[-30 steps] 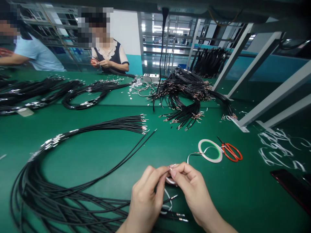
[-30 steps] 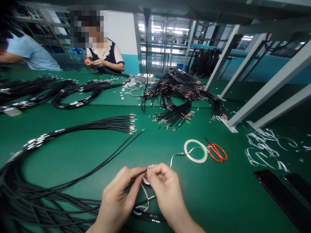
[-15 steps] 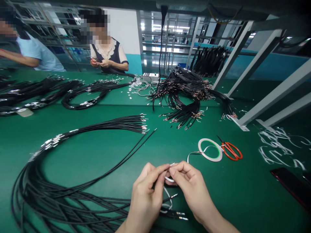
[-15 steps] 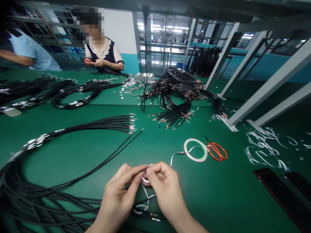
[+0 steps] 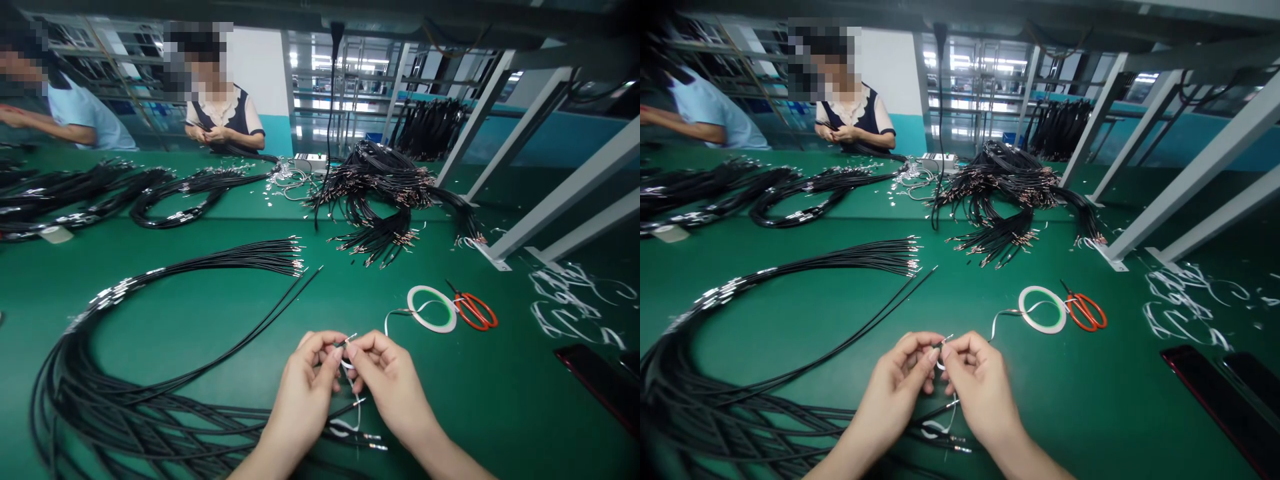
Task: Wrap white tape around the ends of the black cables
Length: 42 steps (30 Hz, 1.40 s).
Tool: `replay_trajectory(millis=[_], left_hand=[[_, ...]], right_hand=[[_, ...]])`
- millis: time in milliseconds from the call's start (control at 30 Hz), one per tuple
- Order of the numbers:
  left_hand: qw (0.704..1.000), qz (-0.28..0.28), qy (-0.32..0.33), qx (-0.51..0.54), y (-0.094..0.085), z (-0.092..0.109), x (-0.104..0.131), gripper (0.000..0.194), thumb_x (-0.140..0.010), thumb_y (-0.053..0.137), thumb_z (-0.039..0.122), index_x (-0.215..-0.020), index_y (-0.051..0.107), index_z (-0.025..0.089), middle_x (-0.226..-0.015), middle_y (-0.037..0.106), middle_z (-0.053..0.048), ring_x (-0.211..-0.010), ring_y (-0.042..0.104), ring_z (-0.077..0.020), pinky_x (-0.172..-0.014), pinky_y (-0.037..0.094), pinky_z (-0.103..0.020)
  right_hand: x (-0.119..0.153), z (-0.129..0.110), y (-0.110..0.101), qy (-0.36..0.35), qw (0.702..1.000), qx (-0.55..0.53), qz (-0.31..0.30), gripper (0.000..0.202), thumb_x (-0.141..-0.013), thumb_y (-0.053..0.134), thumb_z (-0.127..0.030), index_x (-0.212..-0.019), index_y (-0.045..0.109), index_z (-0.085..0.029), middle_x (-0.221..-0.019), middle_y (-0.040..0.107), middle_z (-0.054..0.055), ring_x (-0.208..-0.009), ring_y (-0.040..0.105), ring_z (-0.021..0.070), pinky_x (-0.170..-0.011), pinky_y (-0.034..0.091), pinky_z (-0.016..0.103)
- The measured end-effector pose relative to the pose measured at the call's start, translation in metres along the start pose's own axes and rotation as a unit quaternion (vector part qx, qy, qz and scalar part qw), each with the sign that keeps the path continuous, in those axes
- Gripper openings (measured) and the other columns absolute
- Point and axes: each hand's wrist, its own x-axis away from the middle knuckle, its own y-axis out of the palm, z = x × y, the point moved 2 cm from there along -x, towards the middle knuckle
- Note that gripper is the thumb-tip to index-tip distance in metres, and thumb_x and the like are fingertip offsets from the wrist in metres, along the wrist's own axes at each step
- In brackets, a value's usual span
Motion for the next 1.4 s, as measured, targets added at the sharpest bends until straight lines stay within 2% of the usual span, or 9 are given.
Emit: replay_trajectory(millis=[67,167,267,433,867,1033,1400], left_hand=[[0.998,0.019,0.034,-0.044,-0.001,0.001,0.0009,0.021,-0.087,0.052,0.029,-0.102,0.063,0.019,-0.084,0.053,-0.002,-0.066,0.059,-0.013,-0.055,0.049,-0.022],[0.986,0.045,0.094,-0.128,-0.0026,0.0038,0.0025,0.02,-0.087,0.051,0.024,-0.101,0.065,0.021,-0.085,0.056,-0.004,-0.08,0.061,-0.0181,-0.068,0.052,-0.027],[0.971,0.059,0.135,-0.187,-0.0039,0.0058,0.0041,0.02,-0.087,0.05,0.021,-0.1,0.064,0.021,-0.084,0.058,-0.004,-0.078,0.061,-0.0179,-0.071,0.052,-0.028],[0.952,0.069,0.187,-0.234,-0.0037,0.0078,0.0075,0.02,-0.087,0.049,0.017,-0.102,0.062,0.021,-0.083,0.058,-0.003,-0.076,0.06,-0.0162,-0.068,0.05,-0.025],[0.949,0.076,0.182,-0.247,-0.0035,0.0021,0.0076,0.02,-0.088,0.048,0.018,-0.107,0.054,0.022,-0.093,0.057,-0.004,-0.081,0.062,-0.016,-0.071,0.051,-0.026],[0.943,0.072,0.204,-0.254,-0.0029,0.0035,0.0088,0.021,-0.089,0.048,0.016,-0.109,0.054,0.022,-0.091,0.056,-0.003,-0.08,0.06,-0.0146,-0.072,0.05,-0.026],[0.926,0.064,0.258,-0.267,-0.0024,0.0051,0.0104,0.03,-0.089,0.048,0.012,-0.116,0.058,0.021,-0.081,0.051,-0.002,-0.068,0.055,-0.0114,-0.062,0.048,-0.021]], right_hand=[[0.001,0.0006,0.0006,0.0,1.0,-0.003,0.004,0.023,-0.082,0.064,-0.037,-0.077,0.062,-0.015,-0.063,0.061,-0.001,-0.049,0.055,0.0091,-0.047,0.047,0.019],[0.0028,-0.0004,0.0018,-0.008,1.0,-0.022,0.009,0.022,-0.08,0.065,-0.038,-0.078,0.063,-0.016,-0.078,0.063,0.003,-0.066,0.061,0.0141,-0.057,0.054,0.024],[0.0044,-0.0018,0.0035,-0.008,0.999,-0.045,-0.002,0.022,-0.078,0.067,-0.038,-0.077,0.063,-0.017,-0.088,0.064,0.005,-0.083,0.062,0.0191,-0.068,0.056,0.029],[0.0049,-0.0015,0.0046,0.007,0.997,-0.071,-0.002,0.021,-0.079,0.067,-0.038,-0.078,0.062,-0.017,-0.083,0.066,0.004,-0.078,0.063,0.0177,-0.071,0.055,0.03],[0.0037,-0.0029,0.0042,0.002,0.998,-0.066,-0.002,0.021,-0.081,0.065,-0.036,-0.08,0.063,-0.016,-0.08,0.067,0.004,-0.078,0.063,0.0174,-0.072,0.053,0.029],[0.0026,-0.0013,0.0042,0.03,0.997,-0.078,-0.002,0.022,-0.081,0.066,-0.037,-0.08,0.063,-0.015,-0.078,0.068,0.004,-0.078,0.065,0.0178,-0.071,0.054,0.029],[0.0027,0.0011,0.005,0.019,0.997,-0.08,-0.001,0.02,-0.082,0.064,-0.035,-0.078,0.062,-0.016,-0.076,0.067,0.002,-0.076,0.065,0.0171,-0.074,0.055,0.032]])
